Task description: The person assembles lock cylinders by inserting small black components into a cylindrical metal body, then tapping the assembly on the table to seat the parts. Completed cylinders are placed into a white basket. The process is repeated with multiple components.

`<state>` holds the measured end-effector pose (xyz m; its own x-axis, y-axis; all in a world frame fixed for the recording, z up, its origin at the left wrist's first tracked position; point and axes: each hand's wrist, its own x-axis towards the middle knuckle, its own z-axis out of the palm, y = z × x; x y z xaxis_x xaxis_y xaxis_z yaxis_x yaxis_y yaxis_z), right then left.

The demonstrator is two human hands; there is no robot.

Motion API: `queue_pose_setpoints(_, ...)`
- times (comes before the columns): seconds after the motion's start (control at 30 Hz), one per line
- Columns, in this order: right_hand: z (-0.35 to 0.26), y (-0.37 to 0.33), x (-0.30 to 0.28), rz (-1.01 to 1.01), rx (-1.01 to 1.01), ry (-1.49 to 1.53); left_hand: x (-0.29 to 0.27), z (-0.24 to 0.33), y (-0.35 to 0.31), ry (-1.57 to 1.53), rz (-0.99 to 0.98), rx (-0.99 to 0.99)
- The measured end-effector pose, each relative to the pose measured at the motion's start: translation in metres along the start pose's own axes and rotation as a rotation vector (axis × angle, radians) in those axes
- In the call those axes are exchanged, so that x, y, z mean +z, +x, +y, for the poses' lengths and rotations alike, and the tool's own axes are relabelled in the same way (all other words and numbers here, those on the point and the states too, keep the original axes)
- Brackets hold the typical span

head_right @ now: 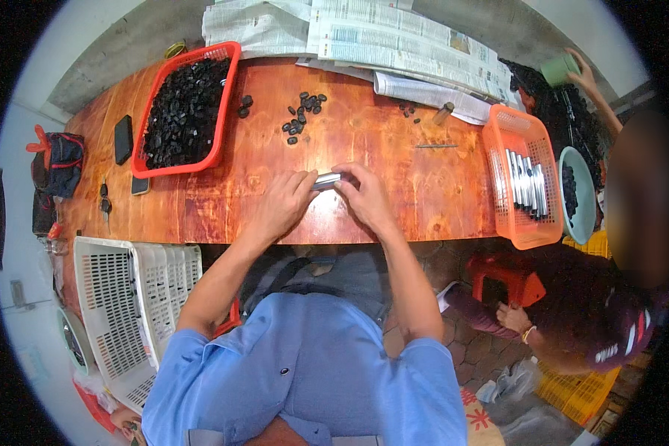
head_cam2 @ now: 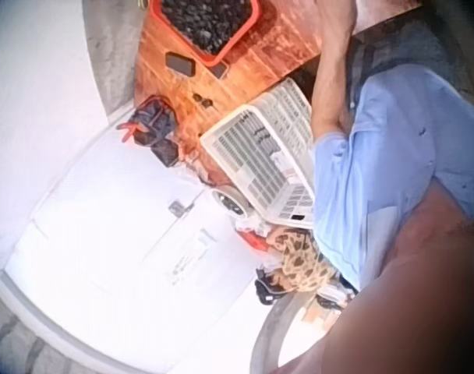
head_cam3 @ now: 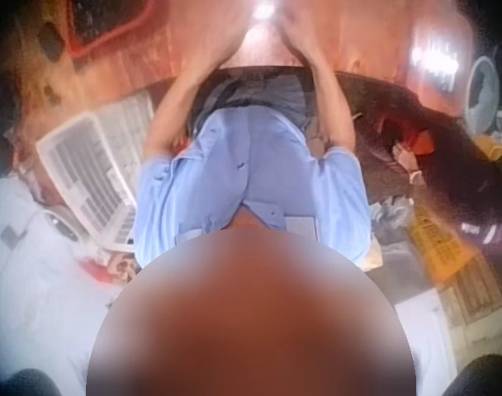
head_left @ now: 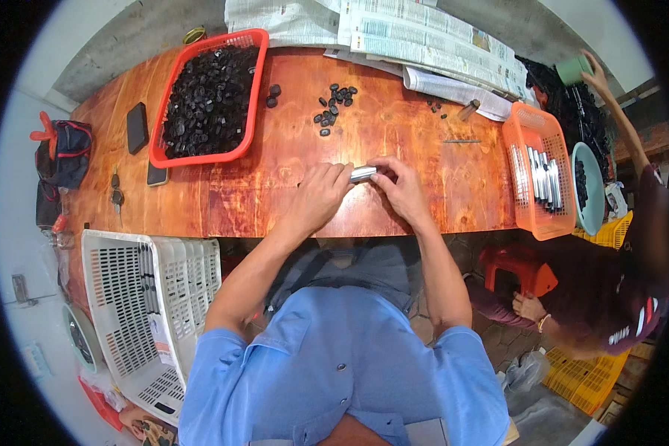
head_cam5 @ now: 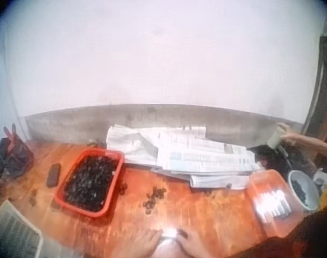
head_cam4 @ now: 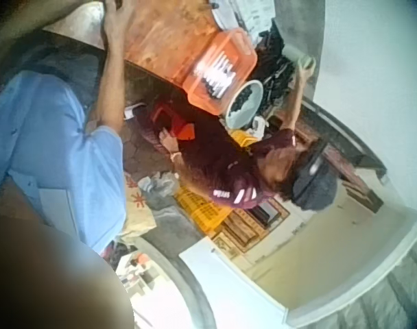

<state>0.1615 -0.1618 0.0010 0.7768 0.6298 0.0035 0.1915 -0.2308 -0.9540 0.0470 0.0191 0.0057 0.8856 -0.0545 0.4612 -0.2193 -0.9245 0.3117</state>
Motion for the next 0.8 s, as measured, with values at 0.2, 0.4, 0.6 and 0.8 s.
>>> queue_pose_setpoints(0.2,-0.001,-0.005,0.0,0.02,-0.078,-0.041,-0.003,0.001,-0.001,-0.015,0.009,0.001)
queue_pose_setpoints(0.4,-0.004,-0.011,0.002,0.06,-0.143,-0.093,0.001,0.002,-0.004,0.007,0.013,-0.012)
queue_pose_setpoints(0.6,-0.003,-0.013,0.002,0.098,-0.278,-0.201,0.001,0.008,-0.006,0.041,-0.019,-0.053)
queue_pose_setpoints(0.8,-0.013,-0.008,-0.002,0.002,-0.058,-0.15,0.0,0.008,-0.004,0.057,-0.01,-0.079)
